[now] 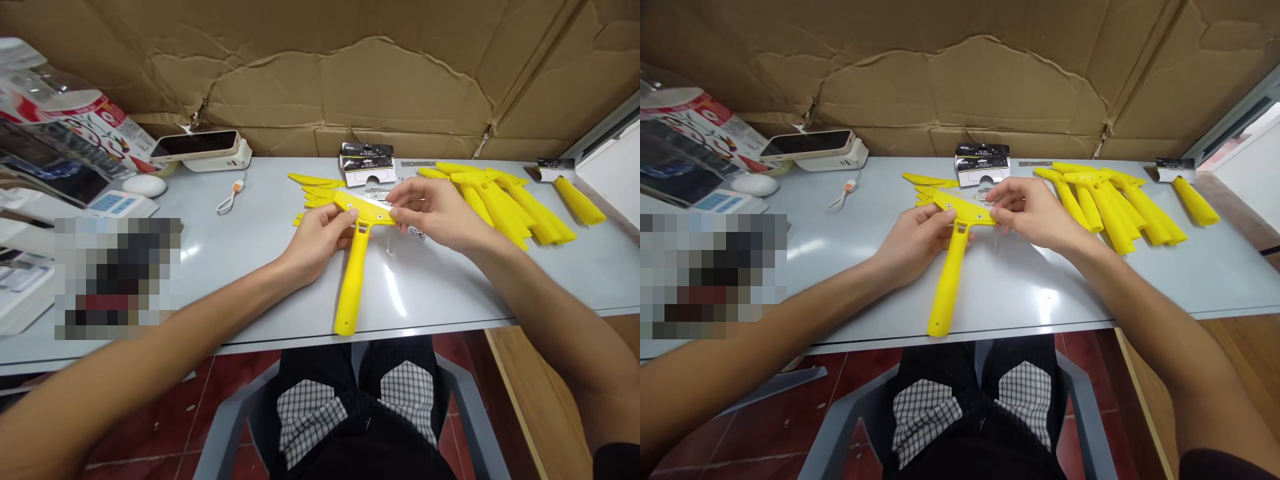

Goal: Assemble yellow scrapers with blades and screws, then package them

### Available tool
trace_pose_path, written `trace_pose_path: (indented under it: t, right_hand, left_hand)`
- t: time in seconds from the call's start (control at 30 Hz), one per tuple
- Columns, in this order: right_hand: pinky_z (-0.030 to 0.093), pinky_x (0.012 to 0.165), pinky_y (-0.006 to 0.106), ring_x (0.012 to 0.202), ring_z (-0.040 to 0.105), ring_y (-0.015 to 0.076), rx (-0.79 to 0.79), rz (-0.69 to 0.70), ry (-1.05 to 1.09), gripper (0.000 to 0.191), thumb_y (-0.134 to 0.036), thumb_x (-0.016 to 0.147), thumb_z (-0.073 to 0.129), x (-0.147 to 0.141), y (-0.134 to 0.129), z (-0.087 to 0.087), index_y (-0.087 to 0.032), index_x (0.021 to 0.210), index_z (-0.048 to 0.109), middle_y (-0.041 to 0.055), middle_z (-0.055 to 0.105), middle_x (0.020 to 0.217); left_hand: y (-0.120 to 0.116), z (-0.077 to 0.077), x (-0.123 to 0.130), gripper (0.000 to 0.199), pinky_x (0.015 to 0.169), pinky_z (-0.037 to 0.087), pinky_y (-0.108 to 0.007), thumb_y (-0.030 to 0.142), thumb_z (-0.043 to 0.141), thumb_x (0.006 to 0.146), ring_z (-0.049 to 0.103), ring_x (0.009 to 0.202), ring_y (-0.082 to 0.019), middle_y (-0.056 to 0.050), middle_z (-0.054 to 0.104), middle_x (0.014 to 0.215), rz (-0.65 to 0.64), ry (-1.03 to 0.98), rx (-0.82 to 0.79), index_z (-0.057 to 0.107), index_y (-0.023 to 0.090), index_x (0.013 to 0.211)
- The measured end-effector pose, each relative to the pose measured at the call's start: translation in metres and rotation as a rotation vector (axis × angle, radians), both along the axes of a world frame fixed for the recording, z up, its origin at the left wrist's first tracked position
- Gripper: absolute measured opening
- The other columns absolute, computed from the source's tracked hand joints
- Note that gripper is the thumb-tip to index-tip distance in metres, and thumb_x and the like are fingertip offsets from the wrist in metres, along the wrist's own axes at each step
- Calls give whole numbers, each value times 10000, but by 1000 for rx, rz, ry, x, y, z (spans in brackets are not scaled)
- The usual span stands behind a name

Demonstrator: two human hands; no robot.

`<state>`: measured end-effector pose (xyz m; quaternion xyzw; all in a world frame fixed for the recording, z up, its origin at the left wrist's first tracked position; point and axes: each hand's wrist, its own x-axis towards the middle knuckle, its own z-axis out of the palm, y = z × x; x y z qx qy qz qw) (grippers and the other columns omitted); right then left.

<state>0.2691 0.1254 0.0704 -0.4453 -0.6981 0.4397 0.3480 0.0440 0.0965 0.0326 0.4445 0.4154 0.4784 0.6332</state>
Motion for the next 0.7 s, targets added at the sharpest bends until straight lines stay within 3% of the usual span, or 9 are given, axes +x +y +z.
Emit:
trace_pose_path:
  t: [0.17,0.4,0.53,0.6,0.7]
  right_hand:
    - [658,697,375,684,687,164,-25,-23,50,170,-107,875,803,-3,-1,-2,-225,949,706,18,747,824]
    - [661,705,369,734,710,176,-14,-38,84,174,-132,879,823,-2,3,-5,-228,931,688,9,721,813]
    - [678,745,393,711,729,174,-21,-58,115,179,-156,875,842,-4,2,-8,-228,930,688,3,728,833]
    - [682,748,402,700,745,178,-32,-57,150,174,-184,875,849,-5,1,-11,-224,929,689,3,733,851]
    - [688,770,408,721,763,184,-42,-49,183,198,-238,862,880,-6,0,-13,-219,929,695,8,744,892]
  left_hand:
    - [-1,10,-2,256,789,708,-408,264,746,973,817,796,-217,-139,815,1181,14,0,-97,654,167,1192]
    - [-4,11,-4,776,839,688,-457,159,811,873,829,831,-250,-61,763,1044,86,24,-12,393,258,1520]
    - [-13,14,-3,952,805,699,-457,190,891,818,809,809,-217,-123,690,1290,51,173,69,373,325,1604]
    - [-18,14,-3,939,748,702,-422,189,918,787,787,800,-190,-156,623,1436,12,288,118,448,339,1586]
    - [-23,11,-4,701,642,680,-337,192,844,856,746,759,-137,-158,551,1539,-18,436,214,576,322,1490]
